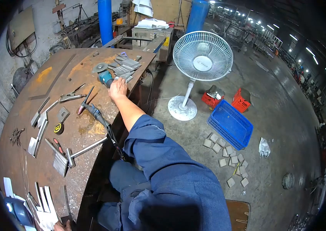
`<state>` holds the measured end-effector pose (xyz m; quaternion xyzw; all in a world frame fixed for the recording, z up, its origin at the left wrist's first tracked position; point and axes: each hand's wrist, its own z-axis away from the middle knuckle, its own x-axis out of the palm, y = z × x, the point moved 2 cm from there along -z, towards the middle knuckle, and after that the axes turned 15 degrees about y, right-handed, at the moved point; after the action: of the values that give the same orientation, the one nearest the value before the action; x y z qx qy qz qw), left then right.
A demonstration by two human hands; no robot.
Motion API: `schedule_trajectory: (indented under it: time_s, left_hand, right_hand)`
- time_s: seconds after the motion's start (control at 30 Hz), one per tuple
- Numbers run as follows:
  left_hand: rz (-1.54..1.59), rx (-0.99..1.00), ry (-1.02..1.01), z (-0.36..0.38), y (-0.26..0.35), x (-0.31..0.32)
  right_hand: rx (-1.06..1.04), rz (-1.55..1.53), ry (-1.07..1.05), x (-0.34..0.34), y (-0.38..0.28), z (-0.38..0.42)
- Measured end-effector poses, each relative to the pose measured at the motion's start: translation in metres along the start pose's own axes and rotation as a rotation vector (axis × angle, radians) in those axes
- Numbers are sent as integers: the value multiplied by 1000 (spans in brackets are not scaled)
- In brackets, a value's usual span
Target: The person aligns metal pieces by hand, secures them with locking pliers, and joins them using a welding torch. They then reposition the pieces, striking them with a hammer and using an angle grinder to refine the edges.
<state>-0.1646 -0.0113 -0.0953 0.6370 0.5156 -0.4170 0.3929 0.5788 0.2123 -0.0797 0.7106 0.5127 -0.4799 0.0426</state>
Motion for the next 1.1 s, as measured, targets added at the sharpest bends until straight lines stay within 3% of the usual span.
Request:
schedule_trajectory:
  time_s: [0.13,0.17,0.2,0.23,0.27,0.3,0.33,0.37,0.43,0.5,0.6,0.7,0.77,0.8,0.87,0.9,0.97,1.03,1.1]
  left_hand:
    - [4,42,30,7,-5,11]
    - [-22,15,18,26,12,-16]
    - [-59,-112,129,38,34,-21]
    - [-155,-377,-257,23,57,-45]
    - [-163,-324,-189,32,57,-46]
    - [-40,-202,-161,13,90,-68]
    - [42,-99,-72,6,95,-69]
    - [119,-74,-3,-2,105,-72]
    - [86,-143,-109,-18,117,-75]
    - [132,-105,-78,-22,117,-66]
    - [135,-185,-118,-31,131,-76]
    - [201,-237,-131,-24,121,-82]
    - [490,-363,-74,-10,107,-85]
    - [558,-409,-50,-2,103,-85]
    - [686,-511,12,20,94,-68]
    - [825,-589,89,29,91,-57]
    - [1045,-707,179,38,96,-42]
    - [1148,-762,337,50,96,-13]
    - [1343,-798,486,54,101,8]
  right_hand:
    - [-25,118,-117,0,-1,-4]
    - [56,163,-219,18,3,-12]
    - [18,218,-145,36,7,-14]
    - [-54,241,169,65,7,-12]
    - [-291,185,-204,124,39,-46]
    - [-491,200,-130,25,-15,-20]
    - [-204,-175,106,-35,-56,-2]
    - [-321,-205,215,-25,-63,-6]
    - [-489,-374,269,-52,-107,12]
    - [-573,-665,70,-78,-160,50]
    - [-709,-712,-333,-83,-224,115]
    - [-1058,-632,-642,-87,-277,169]
    - [-1393,-543,-729,-61,-296,195]
    - [-1398,-554,-750,-54,-305,204]
    - [-1516,-142,-894,-36,-321,228]
    - [-1468,-49,-992,-37,-332,230]
    - [-1499,31,-1156,-28,-352,229]
    - [-1513,21,-1177,-13,-358,233]
    - [-1333,125,-1321,-10,-363,231]
